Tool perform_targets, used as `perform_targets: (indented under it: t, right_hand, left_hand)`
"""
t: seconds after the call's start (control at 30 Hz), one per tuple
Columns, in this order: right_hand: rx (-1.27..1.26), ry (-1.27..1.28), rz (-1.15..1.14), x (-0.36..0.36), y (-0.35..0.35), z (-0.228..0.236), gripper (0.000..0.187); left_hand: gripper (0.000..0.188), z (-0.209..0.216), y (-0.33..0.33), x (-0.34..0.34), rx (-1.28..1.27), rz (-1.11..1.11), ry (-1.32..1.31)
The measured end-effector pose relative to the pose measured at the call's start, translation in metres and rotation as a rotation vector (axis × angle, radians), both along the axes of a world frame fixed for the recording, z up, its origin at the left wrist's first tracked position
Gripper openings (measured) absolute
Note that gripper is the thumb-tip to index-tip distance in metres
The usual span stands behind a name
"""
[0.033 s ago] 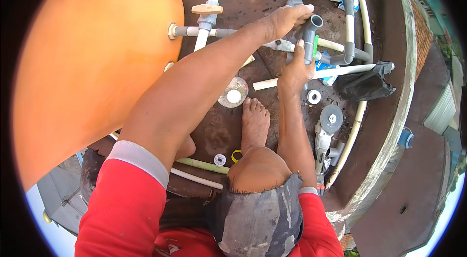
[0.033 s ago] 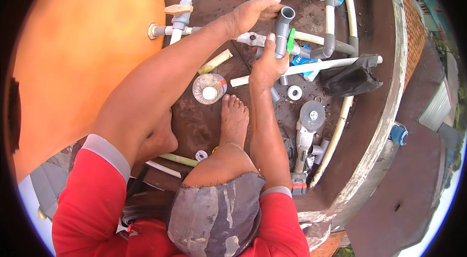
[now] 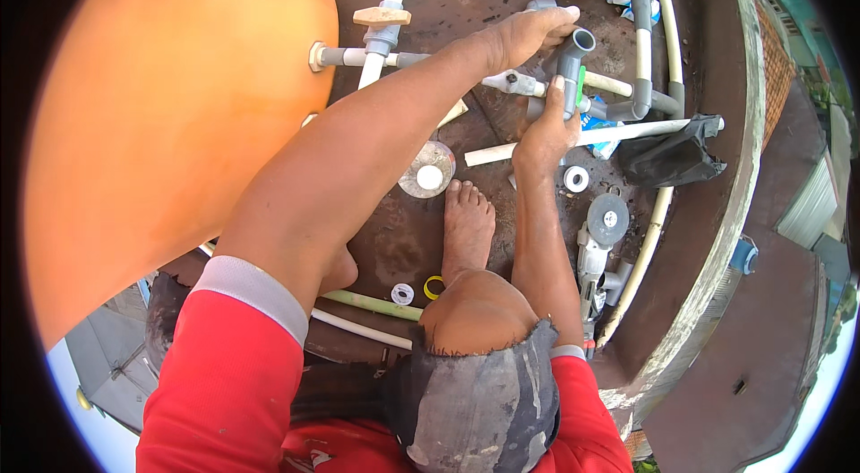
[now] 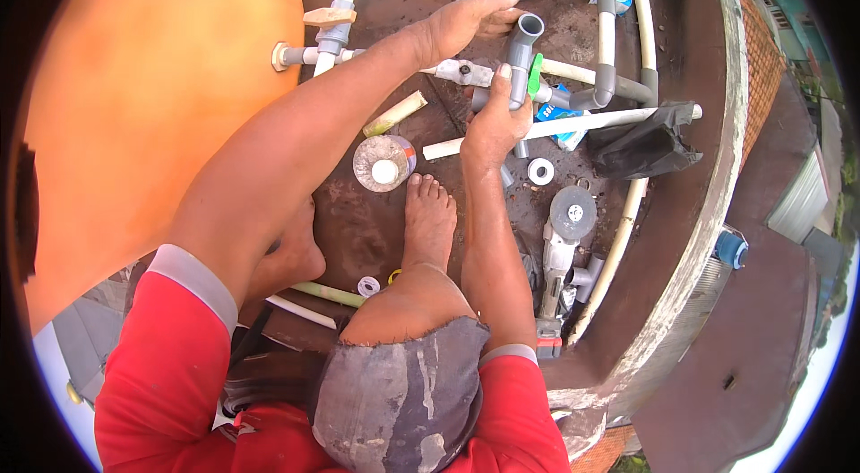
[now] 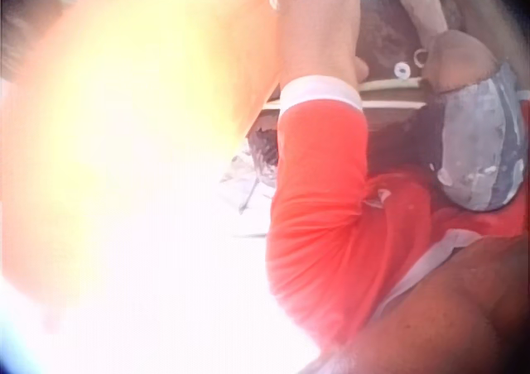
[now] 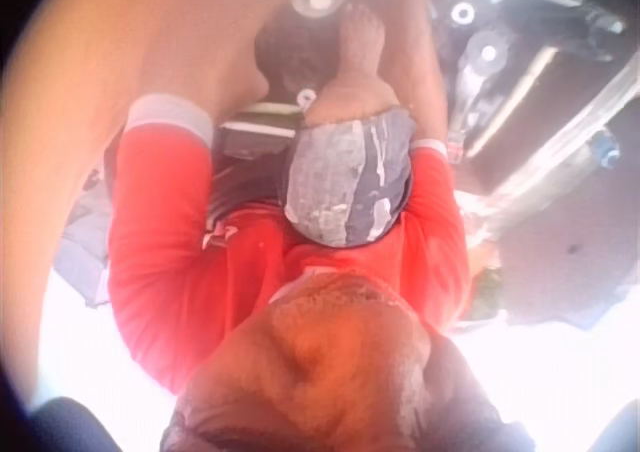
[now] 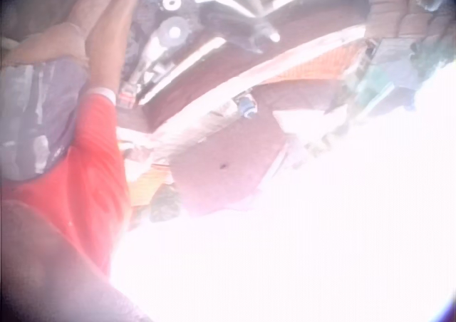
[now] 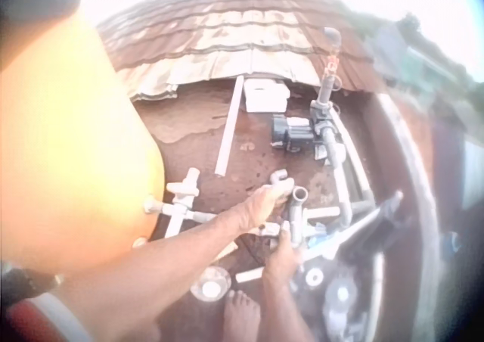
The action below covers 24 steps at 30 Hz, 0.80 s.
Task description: The person assembles a PVC pipe system on a rooftop next to a large orange water tank. They use a power tool to cut pipes, apply sealant, and connect various fittings and valves to build a plumbing assembly.
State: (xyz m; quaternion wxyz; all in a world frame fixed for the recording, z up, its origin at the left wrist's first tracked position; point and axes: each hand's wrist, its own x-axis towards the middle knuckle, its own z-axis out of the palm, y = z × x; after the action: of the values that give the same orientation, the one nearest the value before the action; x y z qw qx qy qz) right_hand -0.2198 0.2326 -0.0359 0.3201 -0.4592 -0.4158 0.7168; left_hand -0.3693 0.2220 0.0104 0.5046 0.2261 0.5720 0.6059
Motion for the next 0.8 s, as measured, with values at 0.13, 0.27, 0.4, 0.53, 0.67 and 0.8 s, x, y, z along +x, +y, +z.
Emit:
perform_targets:
  t: [0.13,0.27,0.4,0.53,0.67,0.8]
  right_hand:
    - [0.067,-0.073,0.252,0.031,0.02,0.003,0.058]
    - [-0.065,-0.077,0.319,0.066,0.038,-0.006,0.061]
    - [-0.155,-0.139,0.357,0.087,0.038,-0.001,0.062]
    - [0.066,-0.38,0.501,0.103,0.035,-0.001,0.044]
    - [0.761,-0.791,0.595,0.126,0.029,-0.047,0.019]
    - [0.897,-0.919,0.572,0.136,0.022,-0.067,0.02]
  left_hand:
    - [0.077,0.023,0.0,-0.015,-0.079,0.067,0.285]
    - [0.057,0.028,-0.021,-0.099,-0.448,0.637,1.145]
    - [0.041,0.001,-0.025,-0.143,-0.8,0.576,0.575]
    - [0.024,-0.014,-0.004,-0.12,-0.774,0.618,0.461]
    - [0.027,-0.034,-0.003,-0.134,-0.742,0.494,0.535]
    - [0.026,-0.046,-0.021,-0.149,-0.599,0.604,0.358]
